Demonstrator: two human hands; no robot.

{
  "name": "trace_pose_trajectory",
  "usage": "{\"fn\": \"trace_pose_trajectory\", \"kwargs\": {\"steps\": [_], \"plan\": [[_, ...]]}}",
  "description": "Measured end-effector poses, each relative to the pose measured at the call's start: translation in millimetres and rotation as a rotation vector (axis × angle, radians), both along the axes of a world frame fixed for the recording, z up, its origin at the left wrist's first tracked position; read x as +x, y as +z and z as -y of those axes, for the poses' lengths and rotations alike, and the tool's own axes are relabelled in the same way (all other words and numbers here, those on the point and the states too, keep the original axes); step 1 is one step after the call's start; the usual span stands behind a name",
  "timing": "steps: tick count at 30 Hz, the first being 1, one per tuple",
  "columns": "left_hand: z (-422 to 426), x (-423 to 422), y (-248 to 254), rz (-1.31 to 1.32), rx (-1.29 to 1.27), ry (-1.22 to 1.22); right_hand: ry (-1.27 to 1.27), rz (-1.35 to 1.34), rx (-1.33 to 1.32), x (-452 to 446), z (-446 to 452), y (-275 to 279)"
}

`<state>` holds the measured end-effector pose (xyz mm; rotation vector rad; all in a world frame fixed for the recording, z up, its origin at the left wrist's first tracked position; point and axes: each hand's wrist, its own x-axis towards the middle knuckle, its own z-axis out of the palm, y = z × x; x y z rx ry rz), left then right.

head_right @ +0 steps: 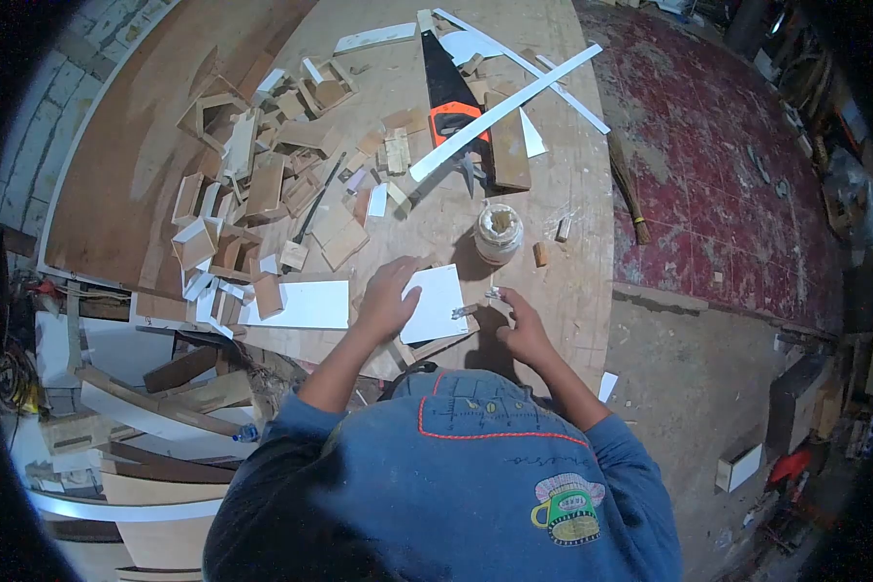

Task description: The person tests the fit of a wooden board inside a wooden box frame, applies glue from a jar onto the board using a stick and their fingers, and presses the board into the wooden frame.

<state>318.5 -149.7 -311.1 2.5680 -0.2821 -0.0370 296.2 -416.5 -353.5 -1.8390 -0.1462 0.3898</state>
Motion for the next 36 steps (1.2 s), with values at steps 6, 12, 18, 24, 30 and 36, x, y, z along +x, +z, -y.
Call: {"fn": "trace_pose_trajectory", "kwargs": {"steps": [6,12,18,24,30,36], "plan": [[-18.7,-34.6,0.5,0.142,0.012,0.305,0.024,-0.054,0.074,6.1,-13.5,4.3],[-23.9,-55.0,-9.3,-0.190,-0.147,0.430,0.030,-0.129,0.083,13.9,-27.3,-4.5],[-16.3,-52.2,-22.2,-0.131,-0.126,0.393,0.033,-0.102,0.098,20.0,-34.0,-27.3],[-9.5,-50.8,-21.9,-0.276,-0.416,0.519,-0.002,-0.106,0.141,19.4,-31.0,-35.3],[-8.7,-47.4,-27.4,-0.310,-0.636,0.598,-0.042,-0.151,0.247,15.6,-32.5,-23.8],[1.9,-51.0,-19.6,-0.448,-1.123,0.628,-0.038,-0.142,0.338,14.2,-29.9,-28.7]]}}
